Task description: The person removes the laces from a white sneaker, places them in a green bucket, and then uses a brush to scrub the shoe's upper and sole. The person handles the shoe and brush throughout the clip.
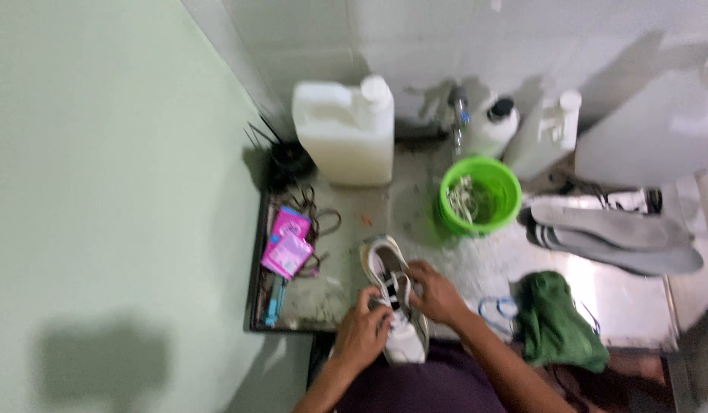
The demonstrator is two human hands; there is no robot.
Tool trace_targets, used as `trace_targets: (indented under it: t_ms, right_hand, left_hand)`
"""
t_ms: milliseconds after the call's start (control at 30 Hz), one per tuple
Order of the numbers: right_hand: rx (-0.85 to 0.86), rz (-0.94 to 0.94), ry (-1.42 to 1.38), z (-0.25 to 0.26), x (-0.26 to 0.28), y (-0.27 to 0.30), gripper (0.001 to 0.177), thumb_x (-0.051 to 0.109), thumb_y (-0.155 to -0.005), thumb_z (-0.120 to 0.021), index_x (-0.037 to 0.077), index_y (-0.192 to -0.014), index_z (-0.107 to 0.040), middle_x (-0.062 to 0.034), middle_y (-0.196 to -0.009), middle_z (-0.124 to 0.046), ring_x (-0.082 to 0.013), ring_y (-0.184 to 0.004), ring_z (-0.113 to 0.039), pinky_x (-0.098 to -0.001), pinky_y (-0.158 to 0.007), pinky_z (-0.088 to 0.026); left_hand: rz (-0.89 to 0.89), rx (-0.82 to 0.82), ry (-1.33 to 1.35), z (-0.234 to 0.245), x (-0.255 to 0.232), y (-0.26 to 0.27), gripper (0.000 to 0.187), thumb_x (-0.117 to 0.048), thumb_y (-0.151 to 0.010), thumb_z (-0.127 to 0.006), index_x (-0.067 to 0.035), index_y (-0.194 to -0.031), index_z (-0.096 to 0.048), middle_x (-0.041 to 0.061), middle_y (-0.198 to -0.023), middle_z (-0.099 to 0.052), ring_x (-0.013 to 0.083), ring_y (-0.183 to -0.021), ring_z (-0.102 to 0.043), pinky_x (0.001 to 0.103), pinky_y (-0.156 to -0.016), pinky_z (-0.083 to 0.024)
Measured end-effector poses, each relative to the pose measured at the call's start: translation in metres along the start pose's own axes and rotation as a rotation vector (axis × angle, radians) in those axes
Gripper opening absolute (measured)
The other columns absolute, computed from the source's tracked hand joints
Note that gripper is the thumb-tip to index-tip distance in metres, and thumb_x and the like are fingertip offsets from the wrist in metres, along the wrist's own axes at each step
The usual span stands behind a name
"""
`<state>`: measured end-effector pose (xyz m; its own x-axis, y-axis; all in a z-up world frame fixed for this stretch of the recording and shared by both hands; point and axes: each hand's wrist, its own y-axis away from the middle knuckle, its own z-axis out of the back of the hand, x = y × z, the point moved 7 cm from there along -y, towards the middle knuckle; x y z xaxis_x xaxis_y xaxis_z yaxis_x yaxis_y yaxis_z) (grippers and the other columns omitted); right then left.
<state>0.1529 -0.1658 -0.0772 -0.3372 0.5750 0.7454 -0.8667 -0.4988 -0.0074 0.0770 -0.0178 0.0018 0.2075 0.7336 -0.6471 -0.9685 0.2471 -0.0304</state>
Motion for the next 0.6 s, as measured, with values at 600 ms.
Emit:
trace_targets:
  t_ms: [600]
  right_hand:
    - [0.072, -0.224, 0.04, 0.028, 0.0, -0.002, 0.018, 0.023, -0.082, -0.063, 0.021, -0.099, -0.064, -0.0031, -0.114, -0.064, -0.0217, -0.084, -0.069, -0.0384, -0.072, -0.051]
  left_hand:
    - [0.016, -0.084, -0.152, -0.002, 0.004, 0.027, 0.03, -0.038, -0.088, -0.061, -0.011, -0.075, -0.065, 0.01, -0.099, -0.054, 0.0313, -0.09, -0.054, 0.047, -0.073, -0.042]
